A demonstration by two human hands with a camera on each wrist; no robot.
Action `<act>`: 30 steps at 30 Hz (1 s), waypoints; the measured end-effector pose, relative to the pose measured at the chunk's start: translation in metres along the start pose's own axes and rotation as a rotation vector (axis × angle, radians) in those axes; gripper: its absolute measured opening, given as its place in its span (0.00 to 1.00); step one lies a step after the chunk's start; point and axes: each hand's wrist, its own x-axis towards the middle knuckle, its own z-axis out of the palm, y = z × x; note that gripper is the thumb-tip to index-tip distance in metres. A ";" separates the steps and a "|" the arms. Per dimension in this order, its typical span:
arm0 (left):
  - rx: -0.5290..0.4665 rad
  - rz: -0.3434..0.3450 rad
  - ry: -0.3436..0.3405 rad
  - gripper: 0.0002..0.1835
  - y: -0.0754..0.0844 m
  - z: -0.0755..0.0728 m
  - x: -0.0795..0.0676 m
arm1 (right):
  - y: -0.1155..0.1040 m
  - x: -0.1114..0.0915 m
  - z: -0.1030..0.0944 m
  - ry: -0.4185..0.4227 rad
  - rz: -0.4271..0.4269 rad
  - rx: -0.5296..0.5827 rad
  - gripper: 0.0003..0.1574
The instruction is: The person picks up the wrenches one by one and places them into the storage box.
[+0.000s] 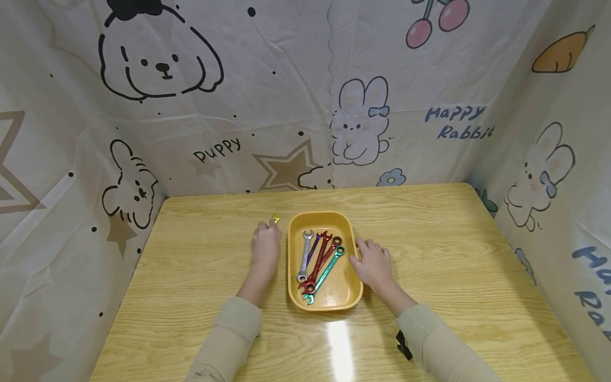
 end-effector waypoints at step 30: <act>0.097 0.106 -0.092 0.14 0.052 -0.001 -0.004 | -0.001 -0.001 -0.001 0.010 -0.004 0.014 0.27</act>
